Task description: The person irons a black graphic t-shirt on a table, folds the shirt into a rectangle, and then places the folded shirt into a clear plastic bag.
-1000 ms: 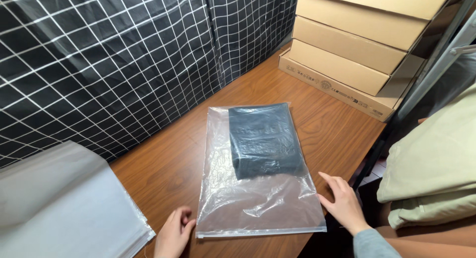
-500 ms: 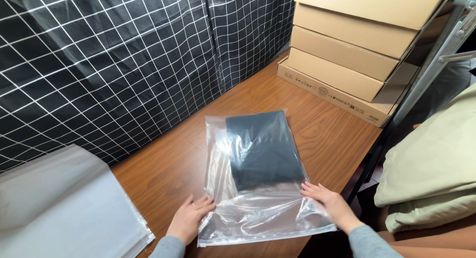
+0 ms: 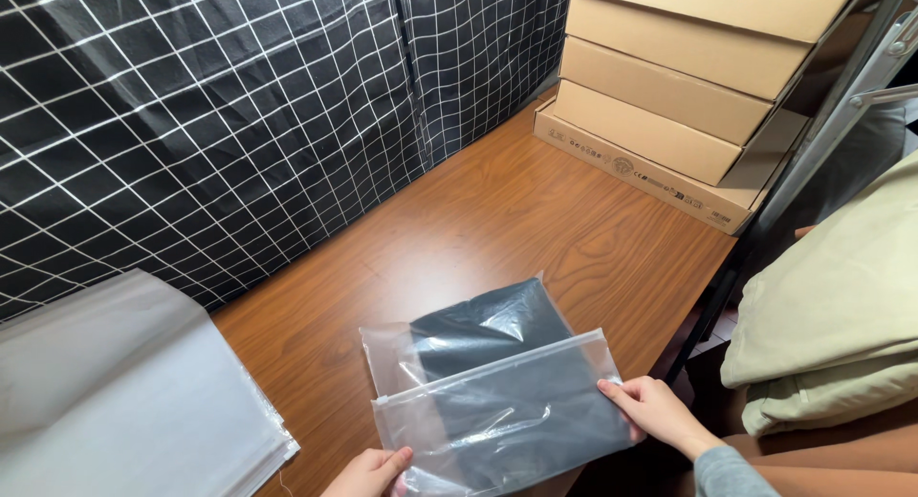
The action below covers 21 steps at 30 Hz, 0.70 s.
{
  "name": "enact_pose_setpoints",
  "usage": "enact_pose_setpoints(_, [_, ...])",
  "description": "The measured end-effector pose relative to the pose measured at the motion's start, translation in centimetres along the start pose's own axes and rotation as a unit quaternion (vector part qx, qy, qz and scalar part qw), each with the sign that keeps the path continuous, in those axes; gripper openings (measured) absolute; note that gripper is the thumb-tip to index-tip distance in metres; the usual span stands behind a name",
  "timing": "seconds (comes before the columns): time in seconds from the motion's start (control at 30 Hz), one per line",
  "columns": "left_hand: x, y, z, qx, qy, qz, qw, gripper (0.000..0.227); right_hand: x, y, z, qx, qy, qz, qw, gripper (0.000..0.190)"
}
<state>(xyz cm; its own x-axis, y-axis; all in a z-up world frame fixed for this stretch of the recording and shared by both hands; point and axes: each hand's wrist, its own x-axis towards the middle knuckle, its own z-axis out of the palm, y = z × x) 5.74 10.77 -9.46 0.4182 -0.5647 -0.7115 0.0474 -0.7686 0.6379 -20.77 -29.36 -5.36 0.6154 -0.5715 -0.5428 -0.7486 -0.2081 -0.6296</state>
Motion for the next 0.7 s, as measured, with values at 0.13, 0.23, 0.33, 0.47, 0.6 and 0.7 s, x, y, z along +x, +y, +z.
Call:
enact_pose_setpoints(0.13, [-2.3,1.3,1.1,0.073,0.104,-0.027,0.992,0.052,0.4,0.3,2.2,-0.103,0.181,-0.048,0.977,0.044])
enact_pose_setpoints(0.23, [-0.3,-0.3,3.4,0.083,0.254,-0.047,0.963,0.036,0.7,-0.8,4.2,-0.148,0.315,-0.178,0.920,0.052])
enact_pose_setpoints(0.33, [1.7,-0.2,7.2,0.188,0.517,0.021,0.835,0.069,1.9,-2.8,6.7,-0.209,0.386,-0.314,0.842,0.075])
enact_pose_setpoints(0.47, [-0.6,7.0,10.0,0.384,0.656,0.221,0.611,0.094,2.9,-6.6,10.8,-0.282,0.306,-0.324,0.850,0.070])
enact_pose_setpoints(0.6, [1.7,8.6,11.9,0.379,0.594,0.291,0.647,0.084,3.6,-6.6,13.5,-0.311,0.340,-0.381,0.802,0.059])
enact_pose_setpoints(0.7, [3.1,8.4,11.8,0.366,0.587,0.307,0.654,0.073,3.6,-6.8,13.0,-0.310,0.349,-0.364,0.806,0.059])
